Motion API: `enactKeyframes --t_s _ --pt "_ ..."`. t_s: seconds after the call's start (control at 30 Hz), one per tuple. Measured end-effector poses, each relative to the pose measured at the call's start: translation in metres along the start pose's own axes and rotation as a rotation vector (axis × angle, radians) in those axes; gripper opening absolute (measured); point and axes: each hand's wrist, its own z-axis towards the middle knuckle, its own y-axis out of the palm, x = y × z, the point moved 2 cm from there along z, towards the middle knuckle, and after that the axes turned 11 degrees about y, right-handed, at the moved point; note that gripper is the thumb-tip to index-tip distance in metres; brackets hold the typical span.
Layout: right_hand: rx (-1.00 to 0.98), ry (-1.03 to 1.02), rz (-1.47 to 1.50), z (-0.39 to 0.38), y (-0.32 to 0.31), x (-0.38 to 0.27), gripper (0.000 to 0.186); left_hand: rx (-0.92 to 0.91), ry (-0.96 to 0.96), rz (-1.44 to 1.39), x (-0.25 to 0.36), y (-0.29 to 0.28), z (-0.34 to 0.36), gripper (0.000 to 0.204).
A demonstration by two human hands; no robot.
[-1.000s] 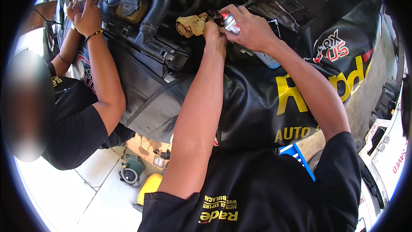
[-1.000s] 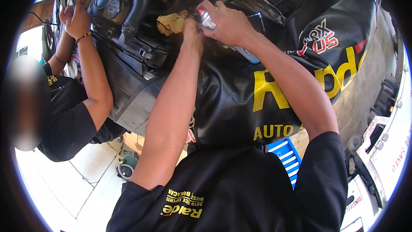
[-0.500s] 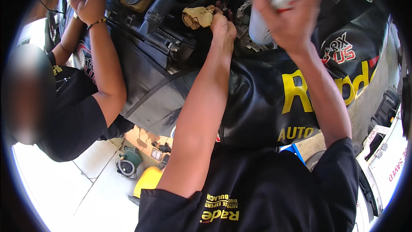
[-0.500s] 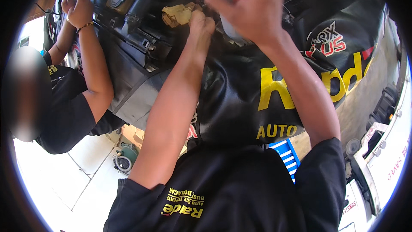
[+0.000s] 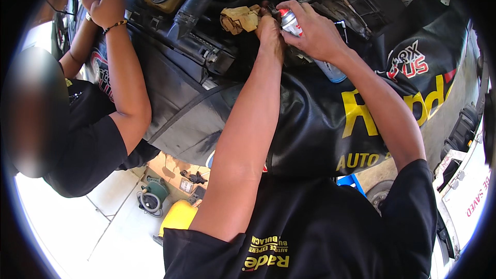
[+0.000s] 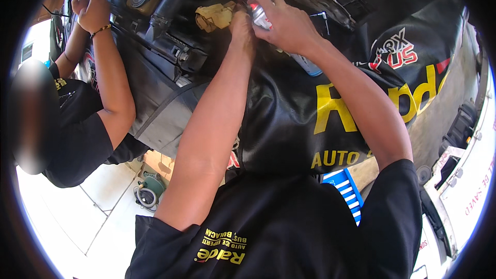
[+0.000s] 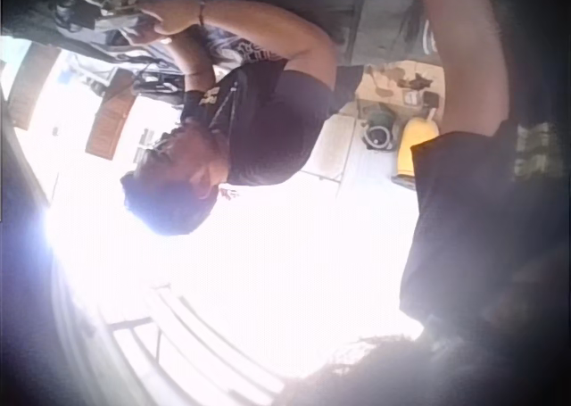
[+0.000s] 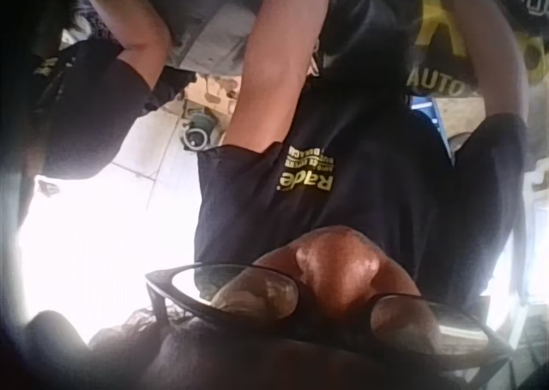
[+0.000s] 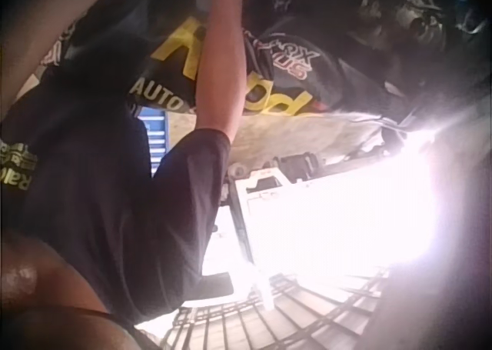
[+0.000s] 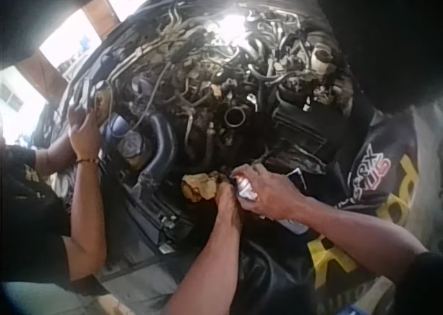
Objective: The person sprays a cleaning agent into the engine bay and wipes components with a cloth. They retrieve a tool from a nearby cart and use it to adjust parts within the engine while another person assists nearby.
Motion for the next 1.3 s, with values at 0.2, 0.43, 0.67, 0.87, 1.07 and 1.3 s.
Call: enactKeyframes --t_s 0.2,0.43,0.67,0.87,1.07,1.3 --pt "0.022 -0.005 0.007 0.001 0.003 0.000 0.058 -0.019 -0.013 0.087 0.000 -0.002 0.006 0.033" --pt "-0.005 0.000 -0.053 0.000 0.005 0.000 0.059 -0.003 -0.062 0.029 0.008 0.003 -0.004 0.029" --pt "-0.014 0.000 -0.039 0.001 -0.001 -0.002 0.057 -0.067 -0.058 -0.006 0.004 -0.002 0.003 0.027" --pt "-0.020 -0.011 -0.053 0.003 -0.004 0.000 0.056 -0.007 -0.031 -0.010 0.003 -0.002 0.004 0.029" --pt "-0.045 0.019 -0.059 0.004 -0.010 0.000 0.060 0.022 -0.043 -0.092 -0.005 -0.005 0.007 0.027" --pt "-0.056 -0.024 -0.056 0.006 -0.007 -0.006 0.061 -0.103 -0.039 -0.038 -0.015 -0.030 0.036 0.031"
